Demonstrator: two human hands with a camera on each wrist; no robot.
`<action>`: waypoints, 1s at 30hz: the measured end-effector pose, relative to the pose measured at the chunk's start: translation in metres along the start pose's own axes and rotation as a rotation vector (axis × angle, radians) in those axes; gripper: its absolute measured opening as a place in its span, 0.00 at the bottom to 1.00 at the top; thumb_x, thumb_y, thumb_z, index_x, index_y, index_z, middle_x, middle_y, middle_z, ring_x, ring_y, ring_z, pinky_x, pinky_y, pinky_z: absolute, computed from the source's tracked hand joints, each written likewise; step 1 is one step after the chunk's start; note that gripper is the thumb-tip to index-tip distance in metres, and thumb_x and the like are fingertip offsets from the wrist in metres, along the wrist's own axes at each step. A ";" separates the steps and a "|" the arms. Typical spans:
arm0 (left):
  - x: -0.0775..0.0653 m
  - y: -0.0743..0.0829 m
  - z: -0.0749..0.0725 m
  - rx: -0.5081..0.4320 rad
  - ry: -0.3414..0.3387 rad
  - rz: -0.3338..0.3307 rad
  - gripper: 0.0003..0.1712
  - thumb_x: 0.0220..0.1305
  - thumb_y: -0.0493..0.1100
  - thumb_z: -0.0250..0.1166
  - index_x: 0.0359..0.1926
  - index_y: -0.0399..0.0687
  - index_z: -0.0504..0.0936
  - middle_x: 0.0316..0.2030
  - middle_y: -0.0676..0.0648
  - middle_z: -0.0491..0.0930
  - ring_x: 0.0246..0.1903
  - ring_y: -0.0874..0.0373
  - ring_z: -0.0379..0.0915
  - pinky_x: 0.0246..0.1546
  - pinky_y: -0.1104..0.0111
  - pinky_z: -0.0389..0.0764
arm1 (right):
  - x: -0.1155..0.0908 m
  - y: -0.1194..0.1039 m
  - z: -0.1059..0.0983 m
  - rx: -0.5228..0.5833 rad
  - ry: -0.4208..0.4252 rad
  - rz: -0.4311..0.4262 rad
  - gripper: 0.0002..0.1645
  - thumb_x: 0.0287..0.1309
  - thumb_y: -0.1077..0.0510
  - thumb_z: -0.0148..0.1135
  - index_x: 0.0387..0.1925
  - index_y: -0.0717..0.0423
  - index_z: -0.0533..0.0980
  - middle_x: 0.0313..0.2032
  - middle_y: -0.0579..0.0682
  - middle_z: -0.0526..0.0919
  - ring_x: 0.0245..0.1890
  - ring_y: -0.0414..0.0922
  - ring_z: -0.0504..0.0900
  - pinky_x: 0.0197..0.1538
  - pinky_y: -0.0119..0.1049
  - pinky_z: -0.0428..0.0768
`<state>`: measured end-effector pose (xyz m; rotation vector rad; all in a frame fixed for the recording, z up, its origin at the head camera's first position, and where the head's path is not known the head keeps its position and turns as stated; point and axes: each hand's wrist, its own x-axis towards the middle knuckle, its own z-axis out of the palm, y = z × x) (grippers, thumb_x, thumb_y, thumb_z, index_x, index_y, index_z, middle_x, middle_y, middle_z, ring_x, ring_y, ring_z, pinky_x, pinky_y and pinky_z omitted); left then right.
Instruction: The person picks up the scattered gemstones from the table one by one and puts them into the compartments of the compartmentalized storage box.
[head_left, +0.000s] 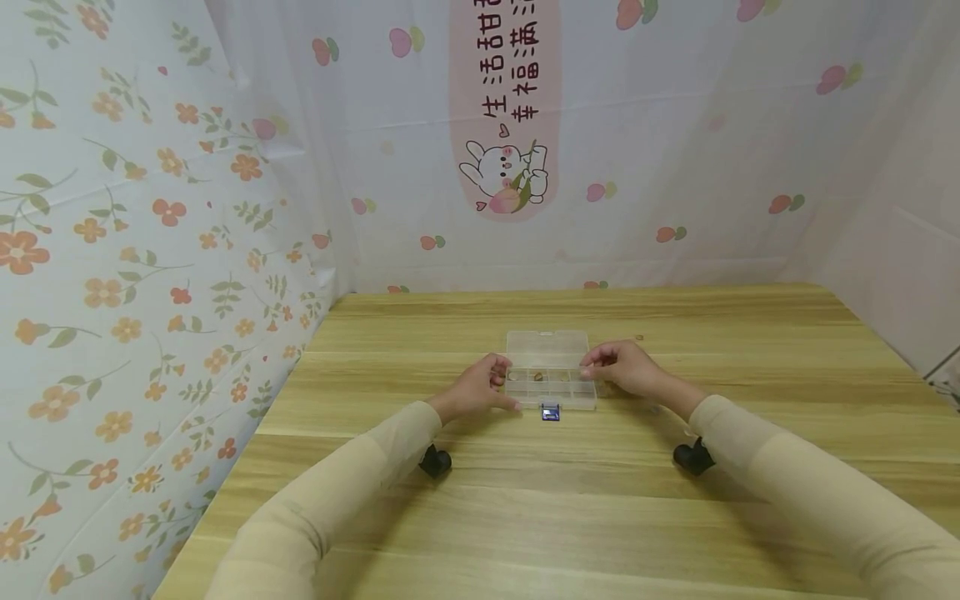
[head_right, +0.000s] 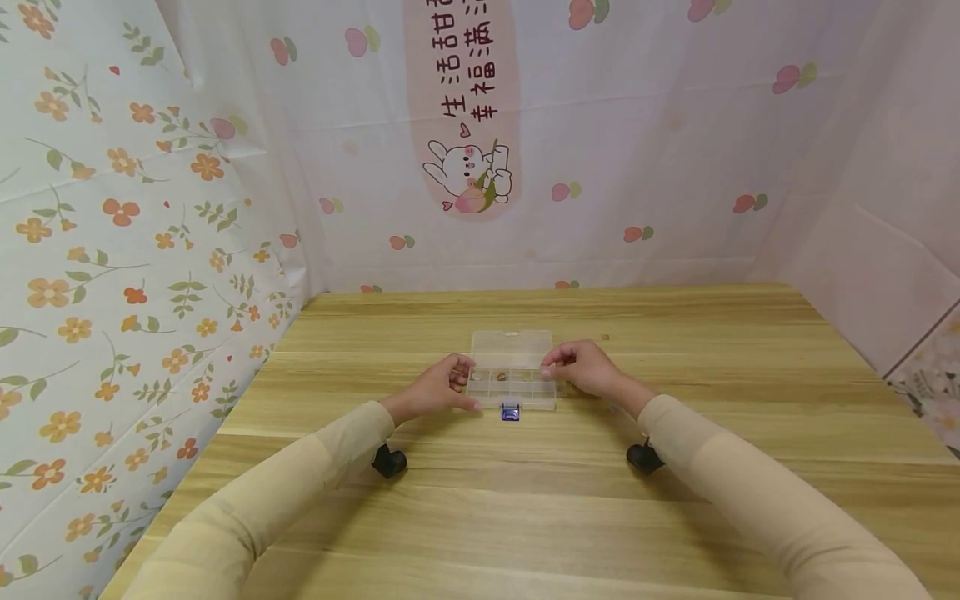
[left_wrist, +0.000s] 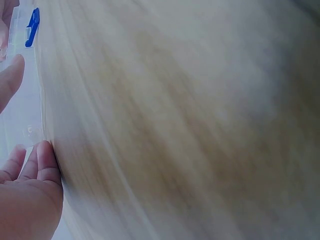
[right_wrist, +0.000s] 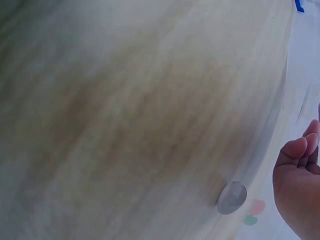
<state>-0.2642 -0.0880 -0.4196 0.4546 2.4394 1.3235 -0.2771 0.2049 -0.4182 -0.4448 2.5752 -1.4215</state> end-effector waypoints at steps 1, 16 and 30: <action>0.000 -0.001 0.000 0.001 0.000 0.001 0.40 0.49 0.39 0.78 0.61 0.42 0.68 0.52 0.47 0.70 0.48 0.55 0.66 0.52 0.63 0.71 | 0.000 0.000 0.000 -0.004 0.000 -0.002 0.12 0.59 0.60 0.68 0.41 0.64 0.81 0.31 0.51 0.77 0.30 0.45 0.69 0.28 0.32 0.69; 0.001 -0.002 0.001 0.006 0.008 -0.006 0.40 0.48 0.40 0.79 0.61 0.43 0.68 0.51 0.47 0.69 0.48 0.55 0.66 0.50 0.64 0.71 | 0.000 -0.005 0.004 -0.015 -0.021 0.010 0.10 0.59 0.60 0.68 0.39 0.64 0.82 0.30 0.51 0.78 0.27 0.44 0.67 0.27 0.31 0.67; 0.001 -0.002 0.001 -0.027 0.005 -0.003 0.40 0.48 0.39 0.78 0.60 0.41 0.68 0.50 0.46 0.69 0.47 0.55 0.65 0.50 0.63 0.70 | 0.001 -0.002 0.002 -0.027 -0.026 0.027 0.11 0.59 0.59 0.68 0.39 0.63 0.82 0.31 0.50 0.80 0.29 0.44 0.68 0.27 0.32 0.67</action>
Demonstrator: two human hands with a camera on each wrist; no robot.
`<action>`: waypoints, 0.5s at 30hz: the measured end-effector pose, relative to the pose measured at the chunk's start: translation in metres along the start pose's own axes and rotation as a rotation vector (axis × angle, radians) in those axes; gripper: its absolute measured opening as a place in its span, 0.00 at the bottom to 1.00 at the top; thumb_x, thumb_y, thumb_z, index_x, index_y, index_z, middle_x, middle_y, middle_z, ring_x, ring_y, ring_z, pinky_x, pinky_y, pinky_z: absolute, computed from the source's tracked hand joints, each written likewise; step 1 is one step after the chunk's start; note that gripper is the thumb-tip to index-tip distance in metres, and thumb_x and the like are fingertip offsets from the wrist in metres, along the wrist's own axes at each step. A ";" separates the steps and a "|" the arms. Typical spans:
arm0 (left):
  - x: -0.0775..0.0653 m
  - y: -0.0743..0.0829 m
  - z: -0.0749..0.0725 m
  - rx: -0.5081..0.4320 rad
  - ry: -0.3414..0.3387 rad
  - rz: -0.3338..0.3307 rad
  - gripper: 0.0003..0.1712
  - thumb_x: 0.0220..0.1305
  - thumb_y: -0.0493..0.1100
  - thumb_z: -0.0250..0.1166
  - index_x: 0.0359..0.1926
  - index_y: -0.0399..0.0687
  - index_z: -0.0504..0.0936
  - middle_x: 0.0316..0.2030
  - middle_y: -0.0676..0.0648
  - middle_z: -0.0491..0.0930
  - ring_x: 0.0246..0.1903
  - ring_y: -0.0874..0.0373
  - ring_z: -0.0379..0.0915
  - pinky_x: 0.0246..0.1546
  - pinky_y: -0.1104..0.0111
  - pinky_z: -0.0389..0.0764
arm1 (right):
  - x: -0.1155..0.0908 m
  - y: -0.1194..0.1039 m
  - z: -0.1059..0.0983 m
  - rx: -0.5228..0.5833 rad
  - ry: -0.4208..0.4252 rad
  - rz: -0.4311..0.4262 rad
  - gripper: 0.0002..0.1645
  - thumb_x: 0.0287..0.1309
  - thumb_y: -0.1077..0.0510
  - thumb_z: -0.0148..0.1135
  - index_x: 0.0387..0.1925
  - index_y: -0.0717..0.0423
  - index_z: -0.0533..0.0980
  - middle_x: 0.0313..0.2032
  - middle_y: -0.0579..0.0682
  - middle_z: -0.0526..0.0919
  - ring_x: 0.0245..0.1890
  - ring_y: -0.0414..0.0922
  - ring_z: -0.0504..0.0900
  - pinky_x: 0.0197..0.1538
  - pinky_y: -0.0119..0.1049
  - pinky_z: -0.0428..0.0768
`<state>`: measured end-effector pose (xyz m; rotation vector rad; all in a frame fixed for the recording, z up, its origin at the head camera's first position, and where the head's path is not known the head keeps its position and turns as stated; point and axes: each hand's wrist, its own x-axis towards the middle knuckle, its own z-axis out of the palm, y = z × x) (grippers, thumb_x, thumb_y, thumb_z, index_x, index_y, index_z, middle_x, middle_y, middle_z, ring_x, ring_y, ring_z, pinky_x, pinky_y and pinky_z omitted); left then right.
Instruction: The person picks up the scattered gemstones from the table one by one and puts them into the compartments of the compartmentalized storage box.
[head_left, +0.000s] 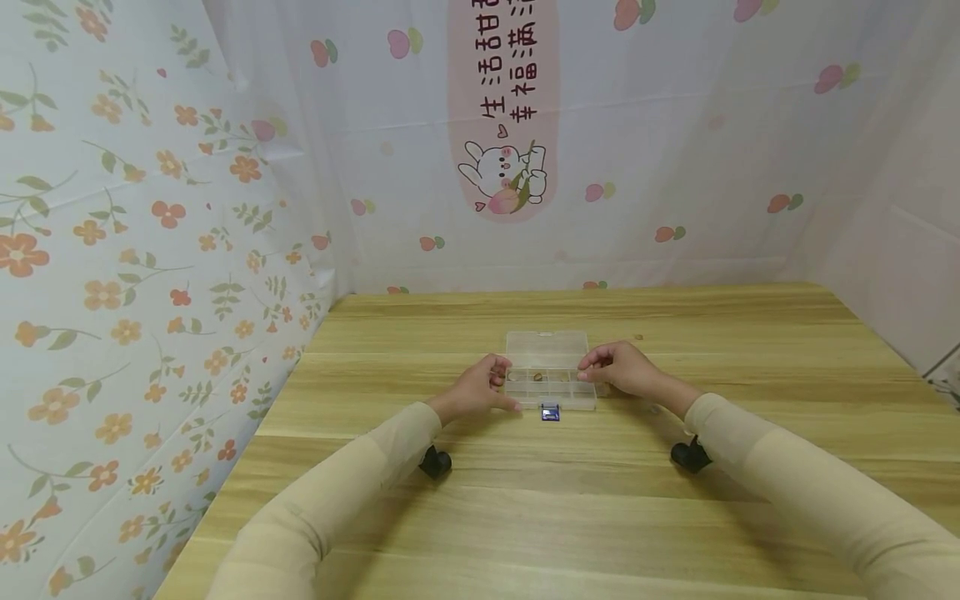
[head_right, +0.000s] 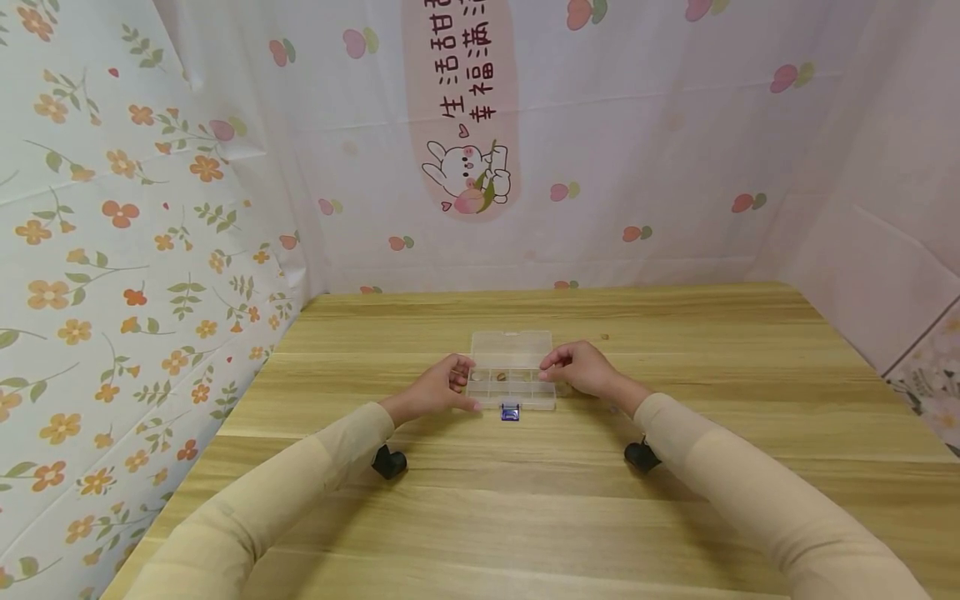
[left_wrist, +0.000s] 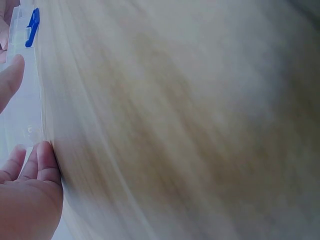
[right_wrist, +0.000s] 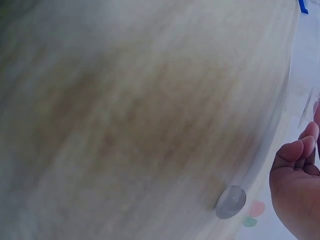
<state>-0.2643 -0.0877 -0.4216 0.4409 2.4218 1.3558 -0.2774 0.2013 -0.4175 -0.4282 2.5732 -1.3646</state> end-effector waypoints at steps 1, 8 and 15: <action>0.000 0.000 0.000 0.002 0.000 0.001 0.40 0.48 0.39 0.78 0.60 0.41 0.68 0.50 0.46 0.69 0.47 0.55 0.65 0.50 0.63 0.70 | 0.000 0.000 0.000 0.001 0.002 0.004 0.11 0.59 0.59 0.68 0.39 0.63 0.82 0.31 0.50 0.80 0.29 0.44 0.68 0.27 0.32 0.67; -0.001 0.001 0.000 0.007 -0.001 -0.002 0.40 0.48 0.39 0.78 0.60 0.42 0.67 0.51 0.46 0.69 0.48 0.54 0.66 0.51 0.63 0.70 | -0.002 -0.004 0.000 0.009 0.009 -0.006 0.10 0.59 0.60 0.67 0.39 0.65 0.82 0.31 0.51 0.80 0.29 0.44 0.69 0.27 0.31 0.68; -0.001 0.001 0.001 0.002 0.000 -0.004 0.40 0.49 0.39 0.78 0.60 0.41 0.67 0.51 0.46 0.69 0.48 0.54 0.66 0.51 0.63 0.70 | -0.003 -0.004 -0.005 -0.006 0.017 0.009 0.12 0.60 0.60 0.67 0.42 0.65 0.81 0.33 0.53 0.79 0.32 0.45 0.70 0.30 0.33 0.71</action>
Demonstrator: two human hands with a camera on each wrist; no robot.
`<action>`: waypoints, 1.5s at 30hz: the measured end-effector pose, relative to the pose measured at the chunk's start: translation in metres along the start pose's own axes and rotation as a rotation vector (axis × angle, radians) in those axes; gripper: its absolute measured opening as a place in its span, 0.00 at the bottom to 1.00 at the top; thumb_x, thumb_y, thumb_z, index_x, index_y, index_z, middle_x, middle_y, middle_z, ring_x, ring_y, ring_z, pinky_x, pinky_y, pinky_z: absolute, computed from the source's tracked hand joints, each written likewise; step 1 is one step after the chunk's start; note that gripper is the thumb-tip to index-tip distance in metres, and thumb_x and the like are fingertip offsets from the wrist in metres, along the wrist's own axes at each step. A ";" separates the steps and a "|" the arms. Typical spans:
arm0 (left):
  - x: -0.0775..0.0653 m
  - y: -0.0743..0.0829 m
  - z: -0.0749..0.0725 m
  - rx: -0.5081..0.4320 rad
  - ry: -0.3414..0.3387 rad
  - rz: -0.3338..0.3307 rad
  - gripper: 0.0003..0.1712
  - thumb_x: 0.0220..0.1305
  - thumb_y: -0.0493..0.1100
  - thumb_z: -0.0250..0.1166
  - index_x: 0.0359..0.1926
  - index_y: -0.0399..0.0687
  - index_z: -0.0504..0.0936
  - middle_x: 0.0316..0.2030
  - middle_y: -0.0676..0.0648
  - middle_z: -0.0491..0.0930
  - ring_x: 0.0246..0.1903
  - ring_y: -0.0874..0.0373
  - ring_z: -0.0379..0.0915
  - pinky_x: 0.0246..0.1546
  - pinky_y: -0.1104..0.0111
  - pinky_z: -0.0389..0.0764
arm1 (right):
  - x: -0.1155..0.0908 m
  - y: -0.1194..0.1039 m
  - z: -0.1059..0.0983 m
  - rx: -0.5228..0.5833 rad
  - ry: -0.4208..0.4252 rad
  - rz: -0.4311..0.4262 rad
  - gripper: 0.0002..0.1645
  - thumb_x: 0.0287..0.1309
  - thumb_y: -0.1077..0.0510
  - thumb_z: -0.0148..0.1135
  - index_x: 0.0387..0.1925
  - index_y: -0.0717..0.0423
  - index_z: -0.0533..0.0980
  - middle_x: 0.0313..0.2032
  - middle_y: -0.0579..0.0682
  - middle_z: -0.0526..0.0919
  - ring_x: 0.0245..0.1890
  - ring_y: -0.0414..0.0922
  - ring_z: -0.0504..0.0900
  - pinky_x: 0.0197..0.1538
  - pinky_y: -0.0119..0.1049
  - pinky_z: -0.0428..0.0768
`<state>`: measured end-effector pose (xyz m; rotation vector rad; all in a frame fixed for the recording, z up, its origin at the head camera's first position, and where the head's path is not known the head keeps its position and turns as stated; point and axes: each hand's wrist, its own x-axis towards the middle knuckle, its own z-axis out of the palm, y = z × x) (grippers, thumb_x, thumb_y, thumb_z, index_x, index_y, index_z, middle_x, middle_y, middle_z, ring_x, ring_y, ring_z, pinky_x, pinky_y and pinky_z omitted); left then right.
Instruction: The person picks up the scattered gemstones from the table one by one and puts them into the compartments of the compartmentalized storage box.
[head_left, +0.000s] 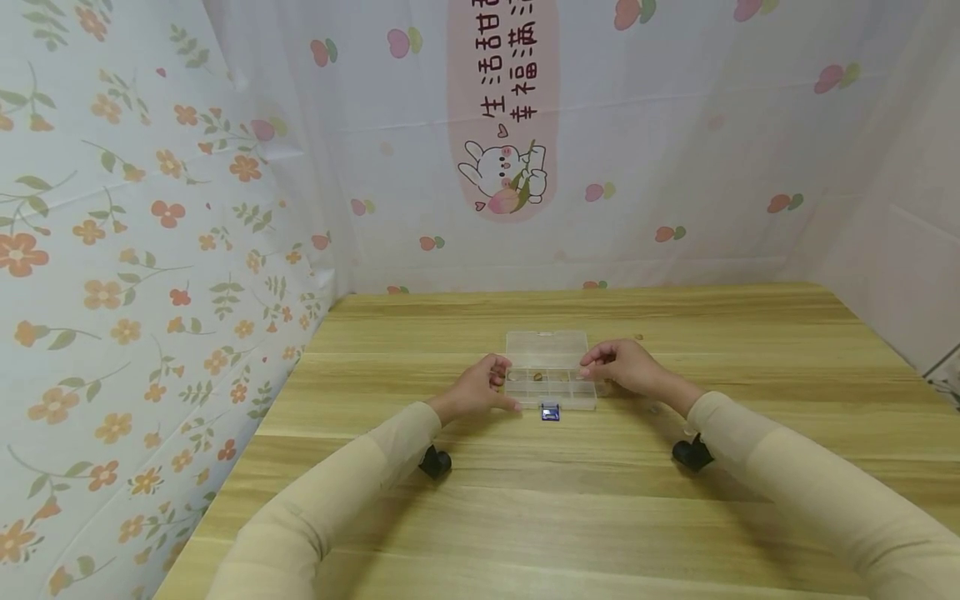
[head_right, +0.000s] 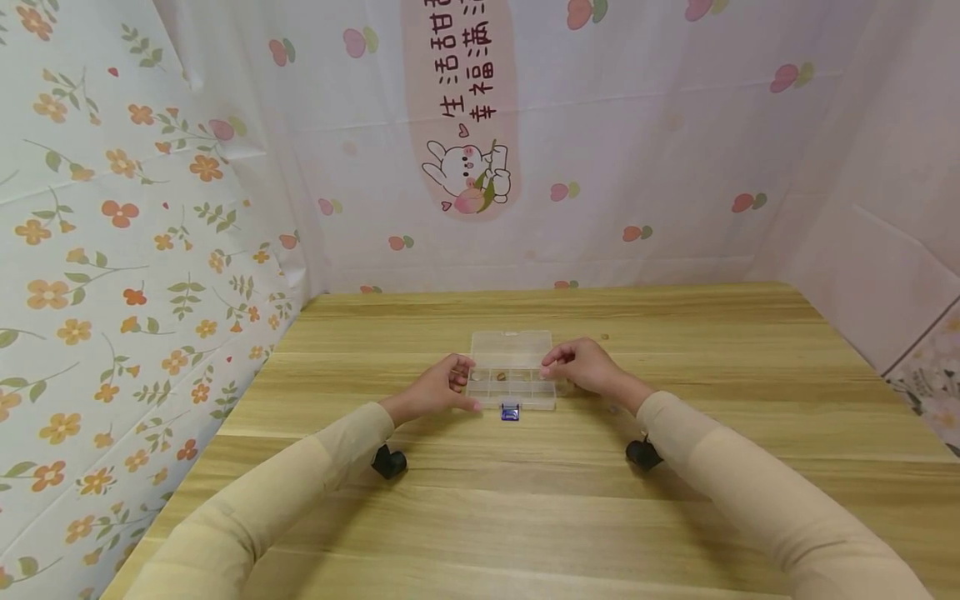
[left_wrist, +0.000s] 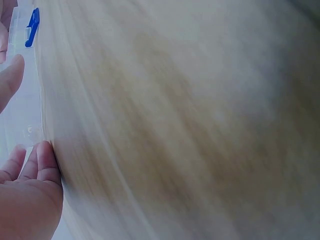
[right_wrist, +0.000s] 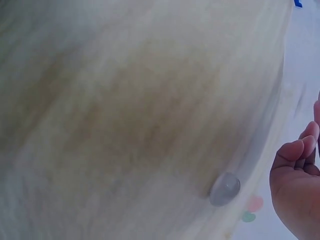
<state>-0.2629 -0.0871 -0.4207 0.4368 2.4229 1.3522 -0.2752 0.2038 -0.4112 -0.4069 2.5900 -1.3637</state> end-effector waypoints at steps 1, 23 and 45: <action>0.000 0.000 0.000 0.000 -0.001 0.002 0.40 0.49 0.39 0.78 0.61 0.41 0.67 0.51 0.46 0.69 0.47 0.54 0.66 0.50 0.63 0.70 | 0.000 0.000 -0.001 -0.003 0.004 0.006 0.12 0.61 0.60 0.66 0.42 0.64 0.81 0.33 0.53 0.78 0.33 0.46 0.70 0.31 0.33 0.71; 0.000 0.001 -0.002 0.017 -0.008 0.004 0.39 0.50 0.40 0.78 0.60 0.43 0.67 0.51 0.48 0.69 0.48 0.55 0.66 0.51 0.64 0.71 | 0.003 0.010 -0.046 -0.058 0.074 0.032 0.18 0.64 0.53 0.63 0.47 0.64 0.79 0.36 0.54 0.75 0.36 0.48 0.71 0.36 0.37 0.74; 0.000 0.000 -0.001 0.007 -0.006 0.001 0.39 0.50 0.40 0.78 0.60 0.42 0.68 0.51 0.47 0.69 0.47 0.55 0.66 0.49 0.64 0.71 | 0.011 0.046 -0.084 -0.063 0.067 0.094 0.24 0.67 0.52 0.61 0.55 0.67 0.74 0.42 0.59 0.76 0.41 0.53 0.73 0.41 0.39 0.75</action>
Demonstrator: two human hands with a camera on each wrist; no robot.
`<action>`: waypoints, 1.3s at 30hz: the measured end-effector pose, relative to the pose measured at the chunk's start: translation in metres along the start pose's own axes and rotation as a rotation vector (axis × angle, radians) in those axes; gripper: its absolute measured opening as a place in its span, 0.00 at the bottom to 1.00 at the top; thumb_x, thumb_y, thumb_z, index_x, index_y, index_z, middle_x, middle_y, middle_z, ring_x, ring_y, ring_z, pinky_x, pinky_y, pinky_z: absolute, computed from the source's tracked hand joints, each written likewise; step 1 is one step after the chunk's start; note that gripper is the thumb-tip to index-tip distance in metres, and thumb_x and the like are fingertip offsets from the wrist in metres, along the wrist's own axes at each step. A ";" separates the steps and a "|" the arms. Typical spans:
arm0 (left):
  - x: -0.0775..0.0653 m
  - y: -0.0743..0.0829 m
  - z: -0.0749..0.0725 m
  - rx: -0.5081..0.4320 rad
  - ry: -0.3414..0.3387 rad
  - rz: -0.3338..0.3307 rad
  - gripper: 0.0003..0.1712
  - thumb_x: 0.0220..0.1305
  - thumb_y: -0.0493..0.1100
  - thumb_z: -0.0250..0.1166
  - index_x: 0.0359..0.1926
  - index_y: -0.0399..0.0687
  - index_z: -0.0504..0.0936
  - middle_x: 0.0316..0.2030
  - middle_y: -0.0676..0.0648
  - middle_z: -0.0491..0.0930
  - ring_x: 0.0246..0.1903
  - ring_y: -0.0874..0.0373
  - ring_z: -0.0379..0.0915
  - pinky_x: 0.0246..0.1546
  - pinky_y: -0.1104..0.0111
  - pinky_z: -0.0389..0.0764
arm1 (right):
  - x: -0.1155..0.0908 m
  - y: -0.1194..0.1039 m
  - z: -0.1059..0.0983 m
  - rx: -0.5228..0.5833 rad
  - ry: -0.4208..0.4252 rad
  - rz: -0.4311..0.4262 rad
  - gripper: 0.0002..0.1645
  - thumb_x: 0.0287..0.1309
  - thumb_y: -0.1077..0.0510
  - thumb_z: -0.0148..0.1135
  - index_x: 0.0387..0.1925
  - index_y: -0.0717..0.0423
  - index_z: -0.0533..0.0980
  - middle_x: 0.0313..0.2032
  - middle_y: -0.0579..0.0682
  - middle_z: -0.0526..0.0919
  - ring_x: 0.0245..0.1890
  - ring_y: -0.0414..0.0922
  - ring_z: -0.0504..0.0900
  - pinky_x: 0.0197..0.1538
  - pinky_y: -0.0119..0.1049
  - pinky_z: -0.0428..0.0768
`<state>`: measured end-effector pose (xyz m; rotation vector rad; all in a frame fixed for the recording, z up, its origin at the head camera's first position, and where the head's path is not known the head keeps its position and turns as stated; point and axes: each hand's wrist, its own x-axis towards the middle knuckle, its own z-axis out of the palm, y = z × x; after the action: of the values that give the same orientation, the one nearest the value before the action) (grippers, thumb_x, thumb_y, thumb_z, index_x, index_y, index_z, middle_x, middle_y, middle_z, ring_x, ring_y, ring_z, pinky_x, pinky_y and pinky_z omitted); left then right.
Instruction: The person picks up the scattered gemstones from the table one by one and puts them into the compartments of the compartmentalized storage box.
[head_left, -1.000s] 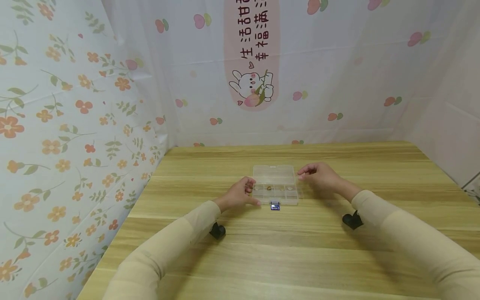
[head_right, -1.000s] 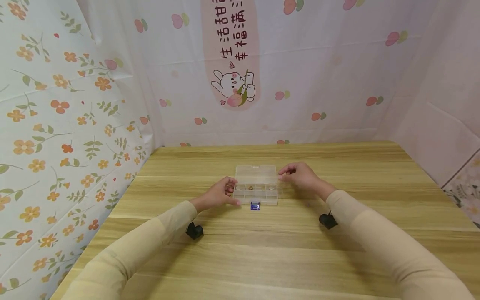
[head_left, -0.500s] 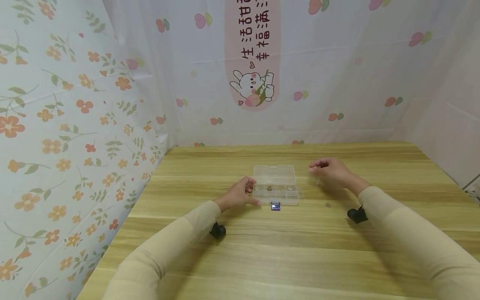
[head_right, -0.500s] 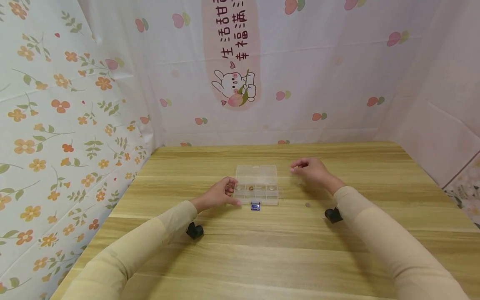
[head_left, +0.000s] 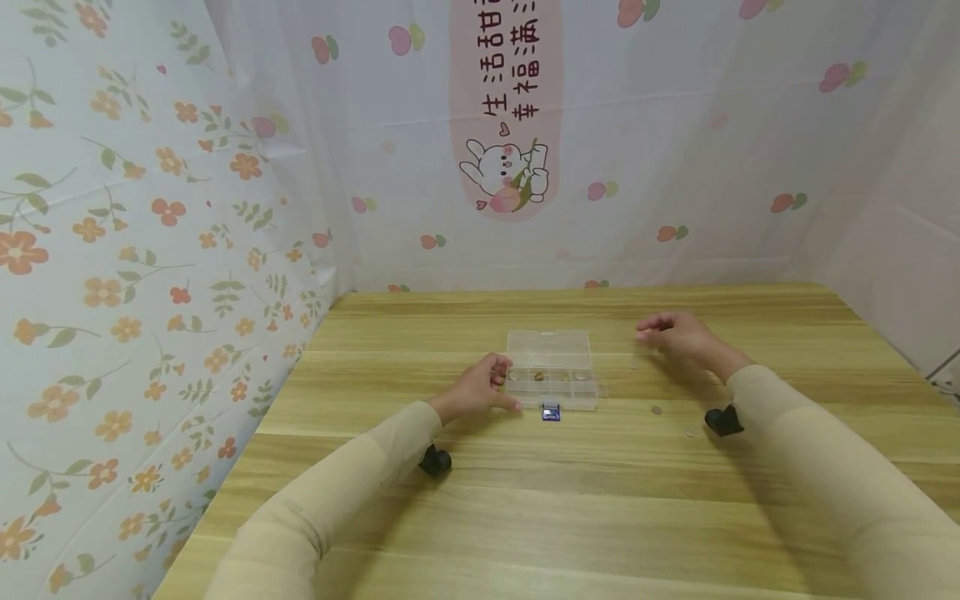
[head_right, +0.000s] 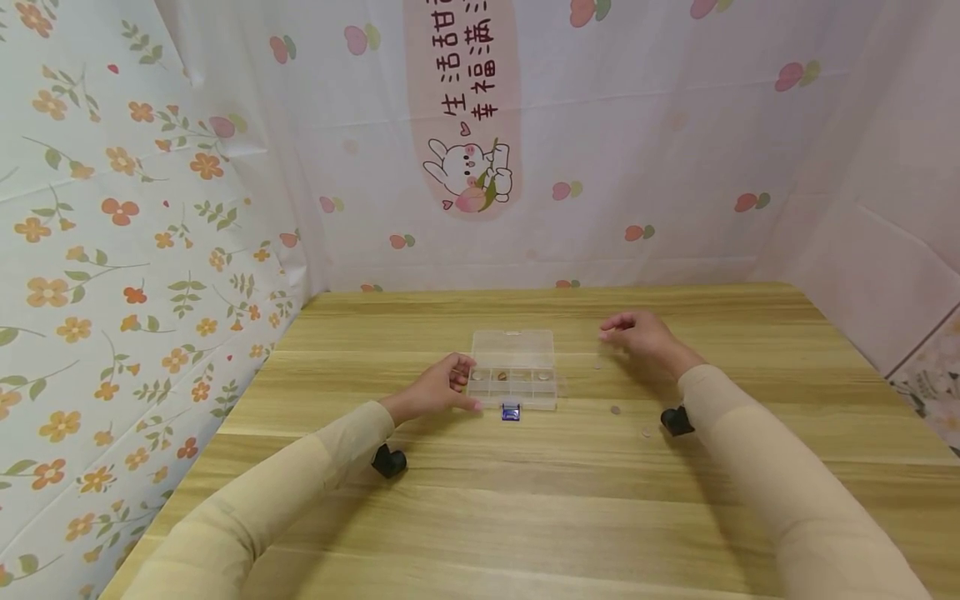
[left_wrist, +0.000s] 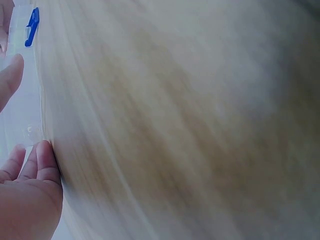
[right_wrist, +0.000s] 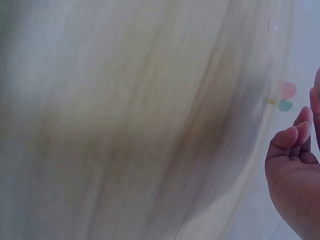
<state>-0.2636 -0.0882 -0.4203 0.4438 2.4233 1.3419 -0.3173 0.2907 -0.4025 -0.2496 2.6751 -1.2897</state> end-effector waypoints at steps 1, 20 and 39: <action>0.000 0.000 0.000 0.002 0.001 0.000 0.39 0.49 0.40 0.78 0.60 0.42 0.68 0.51 0.47 0.69 0.47 0.55 0.66 0.49 0.64 0.71 | 0.001 0.001 -0.001 0.006 -0.001 0.004 0.24 0.67 0.52 0.61 0.54 0.67 0.74 0.41 0.59 0.76 0.40 0.53 0.73 0.41 0.39 0.75; 0.000 -0.001 0.001 0.000 -0.002 -0.002 0.40 0.50 0.39 0.78 0.61 0.42 0.67 0.52 0.47 0.69 0.47 0.55 0.65 0.48 0.64 0.71 | 0.016 0.018 -0.004 -0.001 -0.007 0.010 0.22 0.65 0.54 0.62 0.52 0.67 0.74 0.35 0.53 0.74 0.33 0.47 0.68 0.33 0.37 0.71; 0.002 -0.001 0.002 0.007 0.003 -0.004 0.39 0.49 0.40 0.78 0.60 0.43 0.68 0.51 0.47 0.69 0.46 0.55 0.65 0.48 0.64 0.71 | 0.022 0.025 -0.002 -0.060 0.001 0.027 0.22 0.63 0.53 0.65 0.52 0.65 0.76 0.39 0.54 0.74 0.38 0.49 0.67 0.39 0.37 0.69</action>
<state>-0.2652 -0.0867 -0.4226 0.4392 2.4306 1.3333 -0.3410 0.3025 -0.4227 -0.2194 2.7114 -1.2044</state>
